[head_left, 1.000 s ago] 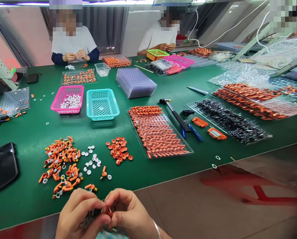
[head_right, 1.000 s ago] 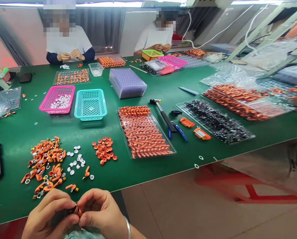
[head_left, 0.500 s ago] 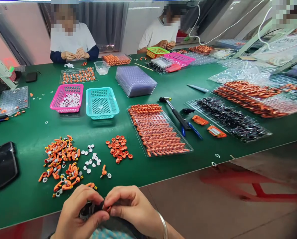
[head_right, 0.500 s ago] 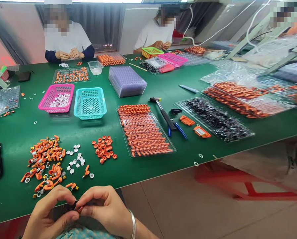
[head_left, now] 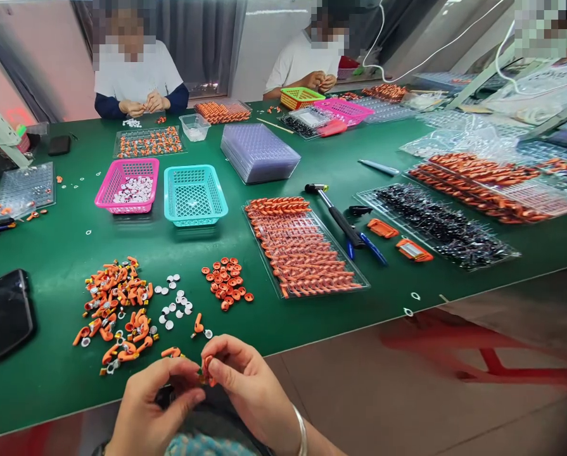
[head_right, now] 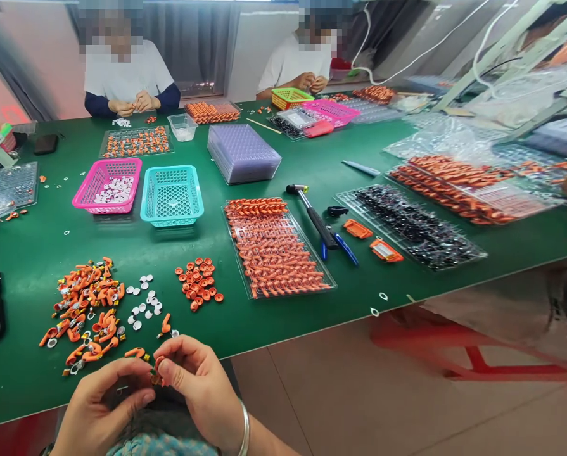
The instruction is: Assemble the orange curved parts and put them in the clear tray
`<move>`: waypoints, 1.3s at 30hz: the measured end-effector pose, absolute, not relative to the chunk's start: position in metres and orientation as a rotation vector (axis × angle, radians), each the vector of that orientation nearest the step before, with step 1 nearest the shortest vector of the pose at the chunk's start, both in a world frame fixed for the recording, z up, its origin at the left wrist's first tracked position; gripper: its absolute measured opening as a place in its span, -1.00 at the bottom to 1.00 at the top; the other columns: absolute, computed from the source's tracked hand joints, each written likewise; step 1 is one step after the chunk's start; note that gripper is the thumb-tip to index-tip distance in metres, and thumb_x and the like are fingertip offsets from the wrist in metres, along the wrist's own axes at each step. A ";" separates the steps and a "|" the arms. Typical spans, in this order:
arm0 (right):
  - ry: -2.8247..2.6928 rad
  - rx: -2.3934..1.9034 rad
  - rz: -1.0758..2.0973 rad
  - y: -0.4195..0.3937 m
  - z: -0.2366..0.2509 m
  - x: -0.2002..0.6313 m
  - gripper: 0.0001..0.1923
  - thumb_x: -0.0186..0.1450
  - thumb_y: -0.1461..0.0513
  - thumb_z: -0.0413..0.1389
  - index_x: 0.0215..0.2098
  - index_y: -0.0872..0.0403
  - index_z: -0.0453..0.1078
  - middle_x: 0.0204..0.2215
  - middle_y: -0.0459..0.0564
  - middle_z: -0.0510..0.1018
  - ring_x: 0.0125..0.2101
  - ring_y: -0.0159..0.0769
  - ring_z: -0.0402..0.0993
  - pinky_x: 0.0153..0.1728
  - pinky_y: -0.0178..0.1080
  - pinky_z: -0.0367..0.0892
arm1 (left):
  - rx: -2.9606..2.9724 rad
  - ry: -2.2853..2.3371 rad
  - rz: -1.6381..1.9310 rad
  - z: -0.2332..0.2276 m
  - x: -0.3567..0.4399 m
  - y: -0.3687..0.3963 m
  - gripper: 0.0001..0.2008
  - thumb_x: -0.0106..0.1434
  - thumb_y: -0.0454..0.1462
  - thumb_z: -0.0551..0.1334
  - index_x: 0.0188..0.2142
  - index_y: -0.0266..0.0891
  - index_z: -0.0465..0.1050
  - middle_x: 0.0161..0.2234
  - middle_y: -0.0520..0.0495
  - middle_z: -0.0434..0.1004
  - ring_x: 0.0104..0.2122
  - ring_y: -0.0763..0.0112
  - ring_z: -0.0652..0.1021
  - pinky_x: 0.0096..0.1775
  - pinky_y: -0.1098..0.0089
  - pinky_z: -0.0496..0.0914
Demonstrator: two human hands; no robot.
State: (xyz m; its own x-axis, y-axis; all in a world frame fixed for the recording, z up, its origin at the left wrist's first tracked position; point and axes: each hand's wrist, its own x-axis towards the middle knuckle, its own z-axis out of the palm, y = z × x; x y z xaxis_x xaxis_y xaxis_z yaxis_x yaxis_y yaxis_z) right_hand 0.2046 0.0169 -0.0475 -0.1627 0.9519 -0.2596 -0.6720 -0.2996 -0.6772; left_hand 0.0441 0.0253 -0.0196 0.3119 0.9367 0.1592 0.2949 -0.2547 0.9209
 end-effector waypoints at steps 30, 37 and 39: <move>-0.677 -0.633 1.785 0.015 -0.054 0.202 -0.62 0.10 0.26 0.40 -0.12 0.02 0.49 -0.24 -0.04 0.60 -0.24 -0.39 0.52 -0.15 -0.34 0.38 | 2.255 0.893 1.030 -0.003 0.038 0.026 -0.81 0.18 -0.47 0.32 -0.25 -0.19 0.49 -0.29 -0.06 0.68 -0.35 0.38 0.64 -0.26 0.49 0.54; -0.576 -0.580 1.783 0.016 -0.058 0.196 -0.55 0.04 0.27 0.44 -0.12 -0.02 0.49 -0.35 -0.09 0.63 -0.32 -0.37 0.55 -0.19 -0.30 0.42 | 2.435 0.881 1.018 -0.015 0.023 0.017 -0.67 0.19 -0.50 0.29 -0.09 -0.19 0.51 -0.23 -0.11 0.68 -0.27 0.29 0.63 -0.20 0.40 0.54; -0.584 -0.589 1.750 0.016 -0.057 0.196 -0.66 0.04 0.27 0.44 -0.23 0.00 0.51 -0.37 -0.09 0.63 -0.36 -0.38 0.55 -0.25 -0.32 0.43 | 2.449 0.908 1.039 -0.016 0.021 0.013 -0.63 0.18 -0.51 0.29 -0.05 -0.18 0.51 -0.23 -0.10 0.68 -0.26 0.27 0.64 -0.17 0.38 0.54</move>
State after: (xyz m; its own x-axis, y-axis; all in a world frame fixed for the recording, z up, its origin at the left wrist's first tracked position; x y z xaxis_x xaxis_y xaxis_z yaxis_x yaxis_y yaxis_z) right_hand 0.1956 0.0165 -0.0570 -0.2324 0.9683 -0.0918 -0.7192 -0.2346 -0.6540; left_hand 0.0206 0.0129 -0.0162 0.5314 0.6674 0.5217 0.4276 -0.7430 0.5149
